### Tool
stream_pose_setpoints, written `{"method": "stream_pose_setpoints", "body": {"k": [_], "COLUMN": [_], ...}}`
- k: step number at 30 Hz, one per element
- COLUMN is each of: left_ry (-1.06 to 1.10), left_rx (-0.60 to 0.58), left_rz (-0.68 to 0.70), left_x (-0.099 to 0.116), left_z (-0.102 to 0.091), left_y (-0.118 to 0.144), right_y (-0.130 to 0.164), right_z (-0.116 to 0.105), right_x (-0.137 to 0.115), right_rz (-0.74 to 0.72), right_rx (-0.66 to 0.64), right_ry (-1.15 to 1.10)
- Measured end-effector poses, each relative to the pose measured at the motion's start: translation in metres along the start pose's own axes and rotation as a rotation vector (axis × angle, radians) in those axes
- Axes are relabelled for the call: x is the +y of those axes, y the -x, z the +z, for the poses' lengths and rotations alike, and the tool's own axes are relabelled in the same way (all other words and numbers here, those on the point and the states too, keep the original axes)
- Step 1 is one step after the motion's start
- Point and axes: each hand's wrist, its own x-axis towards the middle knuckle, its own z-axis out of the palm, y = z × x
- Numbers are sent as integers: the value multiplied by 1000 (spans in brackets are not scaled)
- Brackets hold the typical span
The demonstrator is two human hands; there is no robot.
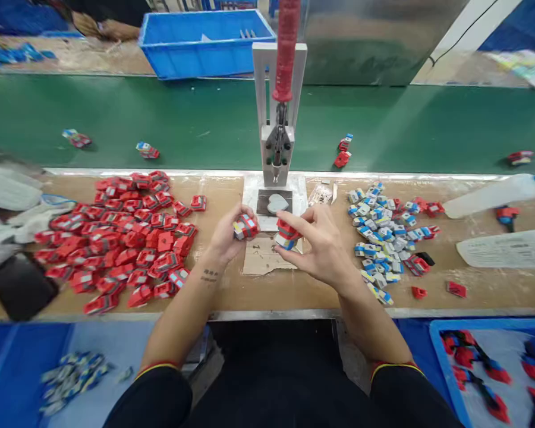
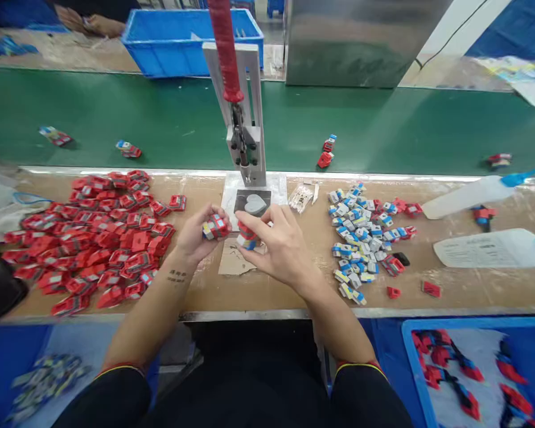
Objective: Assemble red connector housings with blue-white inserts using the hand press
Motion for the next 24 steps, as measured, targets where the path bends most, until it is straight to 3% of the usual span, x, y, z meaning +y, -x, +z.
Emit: {"method": "stream_pose_setpoints", "body": {"k": [3,6,8,10,16,20,24], "left_ry": [105,165,156,116,-55,-142,-145], "left_rx": [-33,-108,-145,-156,-111,-46,-51], "left_rz": [49,116,164,210,394,451,476], "left_x": [12,22,28,31,24,10,-2], "left_z": [-2,-2,-1,-3,-22,-26,-23], "left_y": [-14,-30,-41,-50,-68,-71,-75], "right_y": [-1,-10,-23,-42,-108,-138,-147], "right_z": [-2,-6,-9,-9,21,39,44], "right_x": [32,81,119,154,224,246,255], "right_rz": [222,532,715,803,763,691,603], "right_rx": [107,227,241,223,86,-59,-212], "right_ry": [-204,-548,-772,-844,-403,-190,-53]}}
